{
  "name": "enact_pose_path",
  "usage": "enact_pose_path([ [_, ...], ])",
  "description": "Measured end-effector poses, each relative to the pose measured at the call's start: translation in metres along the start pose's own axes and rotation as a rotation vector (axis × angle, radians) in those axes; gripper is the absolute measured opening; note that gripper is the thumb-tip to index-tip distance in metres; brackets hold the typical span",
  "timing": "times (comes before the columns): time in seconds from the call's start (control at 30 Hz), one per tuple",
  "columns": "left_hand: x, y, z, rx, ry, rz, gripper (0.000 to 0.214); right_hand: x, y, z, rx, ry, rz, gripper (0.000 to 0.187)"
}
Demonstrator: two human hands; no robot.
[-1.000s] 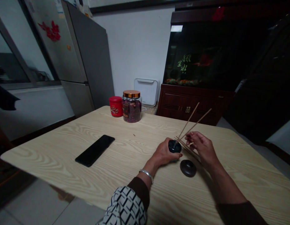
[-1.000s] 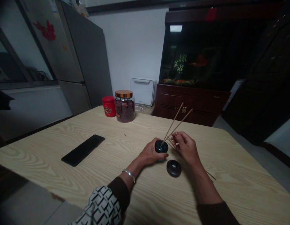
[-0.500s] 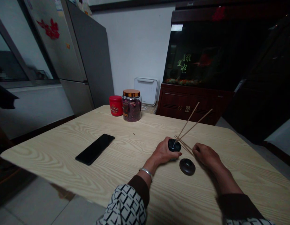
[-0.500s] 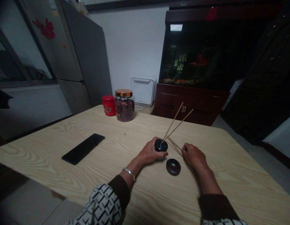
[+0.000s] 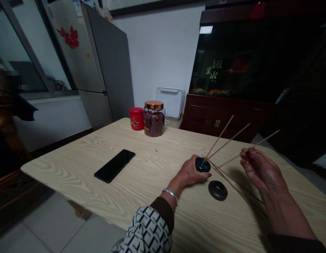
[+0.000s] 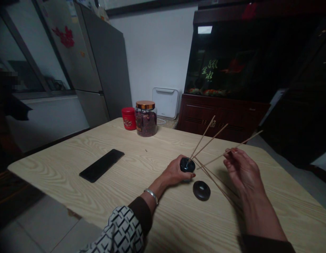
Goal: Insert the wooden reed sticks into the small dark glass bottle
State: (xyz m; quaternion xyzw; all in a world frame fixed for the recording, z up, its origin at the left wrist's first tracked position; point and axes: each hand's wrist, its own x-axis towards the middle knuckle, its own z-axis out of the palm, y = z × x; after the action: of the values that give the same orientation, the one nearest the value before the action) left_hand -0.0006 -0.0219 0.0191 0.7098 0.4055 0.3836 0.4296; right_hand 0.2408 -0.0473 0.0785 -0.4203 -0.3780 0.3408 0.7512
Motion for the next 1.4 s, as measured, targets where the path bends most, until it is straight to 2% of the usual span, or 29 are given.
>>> enact_pose_path([
  [0.1, 0.0, 0.0, 0.0, 0.016, 0.001, 0.004, 0.064, -0.01, -0.011, 0.016, 0.158, 0.084, 0.067, 0.022],
  [0.17, 0.0, 0.0, -0.001, 0.017, 0.003, 0.007, 0.063, -0.017, -0.016, 0.026, 0.16, 0.084, -0.006, 0.022],
  [0.47, 0.0, 0.001, -0.001, 0.007, -0.005, -0.002, 0.063, -0.036, -0.022, 0.05, -0.095, 0.001, -0.342, 0.021],
  [0.57, 0.0, 0.002, -0.001, 0.014, -0.006, -0.001, 0.063, -0.041, -0.021, 0.056, -0.234, -0.044, -0.396, 0.019],
  [0.67, 0.0, 0.001, 0.0, 0.021, 0.0, 0.002, 0.063, -0.046, -0.014, 0.062, -0.322, -0.133, -0.357, 0.021],
  [0.87, 0.003, -0.004, 0.002, 0.031, 0.009, 0.027, 0.062, -0.05, 0.006, 0.065, -0.499, -0.324, -0.165, 0.027],
  [0.97, 0.003, -0.005, 0.002, 0.027, 0.006, 0.027, 0.062, -0.045, 0.008, 0.058, -0.559, -0.407, -0.097, 0.031],
  [1.07, 0.002, -0.005, 0.001, 0.02, 0.007, 0.03, 0.063, -0.031, 0.01, 0.038, -0.656, -0.389, -0.081, 0.034],
  [1.17, 0.001, -0.003, 0.001, 0.028, 0.006, 0.022, 0.063, -0.015, 0.02, 0.007, -0.956, -0.412, -0.117, 0.026],
  [1.27, 0.001, -0.003, 0.001, 0.038, 0.005, 0.019, 0.063, -0.006, 0.034, -0.02, -1.299, -0.493, -0.074, 0.017],
  [1.4, 0.002, -0.004, 0.001, 0.021, 0.003, 0.036, 0.063, -0.005, 0.046, -0.032, -1.501, -0.593, 0.039, 0.014],
])
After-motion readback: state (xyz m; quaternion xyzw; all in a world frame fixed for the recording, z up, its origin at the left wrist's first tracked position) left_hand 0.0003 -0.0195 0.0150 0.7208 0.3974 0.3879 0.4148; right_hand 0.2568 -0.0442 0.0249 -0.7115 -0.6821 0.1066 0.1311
